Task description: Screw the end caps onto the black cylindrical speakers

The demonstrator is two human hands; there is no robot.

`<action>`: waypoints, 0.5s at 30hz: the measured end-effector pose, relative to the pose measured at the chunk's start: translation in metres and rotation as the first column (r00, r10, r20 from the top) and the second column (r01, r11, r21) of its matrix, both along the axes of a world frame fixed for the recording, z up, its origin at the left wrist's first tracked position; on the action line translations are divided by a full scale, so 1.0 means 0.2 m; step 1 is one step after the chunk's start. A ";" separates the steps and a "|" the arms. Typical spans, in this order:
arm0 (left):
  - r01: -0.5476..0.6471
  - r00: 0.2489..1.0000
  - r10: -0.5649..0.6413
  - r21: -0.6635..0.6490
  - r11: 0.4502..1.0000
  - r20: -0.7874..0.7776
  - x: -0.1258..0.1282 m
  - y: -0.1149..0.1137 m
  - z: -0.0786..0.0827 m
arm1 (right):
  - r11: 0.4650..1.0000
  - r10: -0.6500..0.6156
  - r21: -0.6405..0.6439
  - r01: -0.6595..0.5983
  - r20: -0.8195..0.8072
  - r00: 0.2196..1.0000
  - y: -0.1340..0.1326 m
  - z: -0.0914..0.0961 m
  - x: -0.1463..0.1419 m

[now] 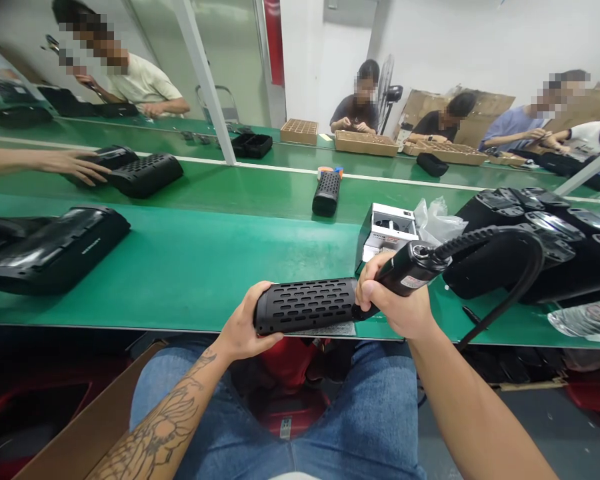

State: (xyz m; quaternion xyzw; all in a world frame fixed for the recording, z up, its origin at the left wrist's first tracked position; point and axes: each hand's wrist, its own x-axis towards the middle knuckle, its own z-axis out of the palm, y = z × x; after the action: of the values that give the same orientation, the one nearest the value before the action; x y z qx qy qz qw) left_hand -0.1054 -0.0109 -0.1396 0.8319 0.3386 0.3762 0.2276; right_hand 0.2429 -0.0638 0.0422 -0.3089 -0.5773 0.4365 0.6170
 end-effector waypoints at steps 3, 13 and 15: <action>-0.001 1.000 0.001 -0.001 1.000 -0.010 0.00 0.00 -0.01 | 1.000 0.011 -0.007 -0.011 0.021 1.000 0.00 -0.01 0.00; 0.008 1.000 -0.009 0.067 0.998 0.016 0.02 -0.01 0.00 | 0.871 -0.458 0.182 0.457 -0.041 0.888 0.13 0.16 0.18; 0.009 1.000 -0.011 0.087 0.996 0.026 0.02 -0.01 0.00 | 0.706 -0.680 0.242 0.665 -0.031 0.733 0.24 0.15 0.26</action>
State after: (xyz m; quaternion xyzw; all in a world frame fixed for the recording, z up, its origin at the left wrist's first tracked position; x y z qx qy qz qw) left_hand -0.1011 -0.0125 -0.1398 0.8375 0.3148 0.4006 0.1978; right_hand 0.2945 -0.0162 0.0713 -0.4349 -0.4911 0.1002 0.7480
